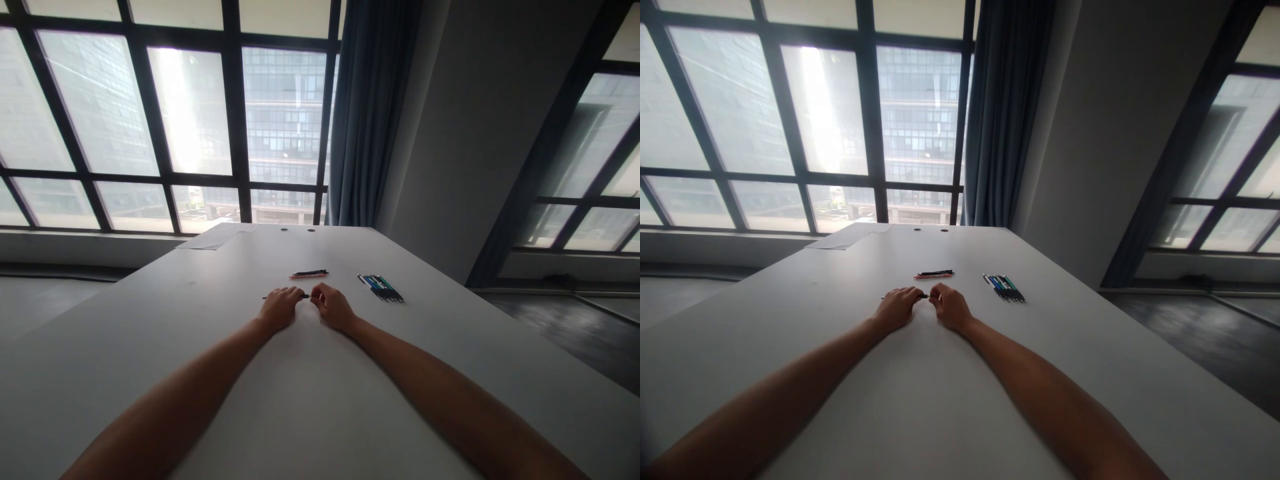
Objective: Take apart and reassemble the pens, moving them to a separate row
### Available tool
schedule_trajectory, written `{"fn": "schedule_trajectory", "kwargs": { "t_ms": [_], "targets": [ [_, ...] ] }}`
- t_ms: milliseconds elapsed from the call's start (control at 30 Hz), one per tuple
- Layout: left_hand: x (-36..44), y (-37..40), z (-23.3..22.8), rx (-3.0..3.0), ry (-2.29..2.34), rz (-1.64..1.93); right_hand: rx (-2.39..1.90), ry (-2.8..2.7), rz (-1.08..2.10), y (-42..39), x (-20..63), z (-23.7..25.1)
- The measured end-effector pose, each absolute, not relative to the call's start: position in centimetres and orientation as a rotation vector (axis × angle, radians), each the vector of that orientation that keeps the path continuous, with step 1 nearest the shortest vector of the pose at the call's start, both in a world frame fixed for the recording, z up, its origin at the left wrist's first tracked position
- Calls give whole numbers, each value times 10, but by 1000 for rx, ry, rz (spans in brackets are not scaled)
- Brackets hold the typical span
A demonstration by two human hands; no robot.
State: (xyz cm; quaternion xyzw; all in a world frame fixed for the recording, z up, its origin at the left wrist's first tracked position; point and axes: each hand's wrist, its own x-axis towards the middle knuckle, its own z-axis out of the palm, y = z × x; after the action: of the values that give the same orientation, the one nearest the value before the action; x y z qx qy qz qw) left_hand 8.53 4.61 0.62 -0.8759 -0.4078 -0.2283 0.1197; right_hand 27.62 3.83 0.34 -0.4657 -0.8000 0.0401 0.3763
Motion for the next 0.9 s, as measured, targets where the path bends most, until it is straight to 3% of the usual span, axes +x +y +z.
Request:
{"fn": "schedule_trajectory", "kwargs": {
  "t_ms": [533,900],
  "targets": [
    [86,43,9,-2475,-1364,-655,-1278,-1882,-19,42,278,1],
    [84,42,10,-2520,-1174,-775,-1152,-2086,190,39,278,1]
  ]
}}
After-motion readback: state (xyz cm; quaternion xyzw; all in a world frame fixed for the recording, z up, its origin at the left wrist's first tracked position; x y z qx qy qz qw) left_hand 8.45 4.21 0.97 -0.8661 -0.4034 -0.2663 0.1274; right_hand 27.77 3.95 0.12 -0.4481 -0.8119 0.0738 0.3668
